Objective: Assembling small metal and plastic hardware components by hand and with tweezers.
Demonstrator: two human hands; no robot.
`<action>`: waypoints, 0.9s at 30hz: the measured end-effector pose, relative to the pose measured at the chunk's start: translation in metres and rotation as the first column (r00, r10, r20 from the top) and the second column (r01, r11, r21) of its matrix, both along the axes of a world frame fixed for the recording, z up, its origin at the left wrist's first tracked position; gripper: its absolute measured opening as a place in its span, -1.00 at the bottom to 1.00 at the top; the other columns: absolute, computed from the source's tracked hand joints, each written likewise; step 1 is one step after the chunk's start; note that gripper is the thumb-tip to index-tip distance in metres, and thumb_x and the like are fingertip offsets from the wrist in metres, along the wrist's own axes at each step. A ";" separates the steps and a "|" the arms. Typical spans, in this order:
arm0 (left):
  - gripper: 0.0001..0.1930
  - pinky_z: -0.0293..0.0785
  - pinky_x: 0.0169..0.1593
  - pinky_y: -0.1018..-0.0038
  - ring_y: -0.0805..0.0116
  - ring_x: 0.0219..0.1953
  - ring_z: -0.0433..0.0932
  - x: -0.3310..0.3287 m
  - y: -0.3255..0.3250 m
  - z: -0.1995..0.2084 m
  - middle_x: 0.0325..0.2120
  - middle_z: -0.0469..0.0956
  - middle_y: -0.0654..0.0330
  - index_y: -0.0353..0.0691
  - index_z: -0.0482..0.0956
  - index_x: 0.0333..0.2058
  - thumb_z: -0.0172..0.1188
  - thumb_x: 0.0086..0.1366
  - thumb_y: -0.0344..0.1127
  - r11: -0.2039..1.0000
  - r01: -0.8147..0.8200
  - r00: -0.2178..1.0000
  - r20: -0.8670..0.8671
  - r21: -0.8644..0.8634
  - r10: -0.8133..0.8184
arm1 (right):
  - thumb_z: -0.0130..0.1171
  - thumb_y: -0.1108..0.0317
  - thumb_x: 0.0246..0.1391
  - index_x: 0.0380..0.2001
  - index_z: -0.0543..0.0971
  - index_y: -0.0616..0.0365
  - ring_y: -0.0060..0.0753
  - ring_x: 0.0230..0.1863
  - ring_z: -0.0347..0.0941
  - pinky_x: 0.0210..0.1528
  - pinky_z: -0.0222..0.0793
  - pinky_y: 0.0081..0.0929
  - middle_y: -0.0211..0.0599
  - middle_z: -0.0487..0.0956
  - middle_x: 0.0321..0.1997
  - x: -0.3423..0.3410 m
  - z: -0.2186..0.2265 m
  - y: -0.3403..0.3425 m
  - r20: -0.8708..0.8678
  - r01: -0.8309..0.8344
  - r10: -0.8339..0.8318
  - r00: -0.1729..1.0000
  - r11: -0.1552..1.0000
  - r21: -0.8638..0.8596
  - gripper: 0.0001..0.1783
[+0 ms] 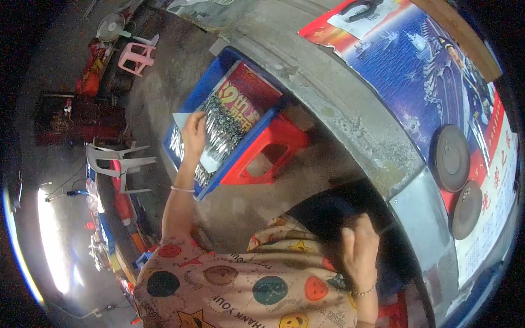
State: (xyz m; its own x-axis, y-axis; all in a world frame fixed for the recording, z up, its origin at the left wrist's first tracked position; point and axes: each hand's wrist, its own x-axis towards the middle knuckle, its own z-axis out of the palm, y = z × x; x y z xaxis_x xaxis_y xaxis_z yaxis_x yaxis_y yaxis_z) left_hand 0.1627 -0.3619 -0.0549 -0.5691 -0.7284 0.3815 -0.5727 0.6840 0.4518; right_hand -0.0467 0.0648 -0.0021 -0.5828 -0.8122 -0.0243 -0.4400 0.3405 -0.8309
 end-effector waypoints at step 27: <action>-0.83 0.41 -0.21 0.42 0.20 -0.30 0.52 -0.473 0.313 0.121 -0.37 0.51 0.05 -0.29 0.59 -0.26 0.12 0.16 -0.45 0.156 0.980 0.171 -0.114 0.126 -0.979 | 0.08 0.21 0.13 -0.41 0.37 0.23 -0.02 -0.39 0.46 -0.37 0.40 -0.23 -0.08 0.41 -0.43 -0.026 -0.015 0.062 -0.052 -0.105 0.105 0.993 0.994 -0.002 -0.72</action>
State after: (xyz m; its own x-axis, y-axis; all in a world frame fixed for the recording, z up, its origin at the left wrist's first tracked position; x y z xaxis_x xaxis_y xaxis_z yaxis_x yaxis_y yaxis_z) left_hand -0.3105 -0.0493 0.0659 -0.8512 0.3923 0.3486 0.5243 0.6072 0.5970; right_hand -0.0725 0.1264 -0.0169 -0.4949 -0.8689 0.0081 -0.5156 0.2862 -0.8076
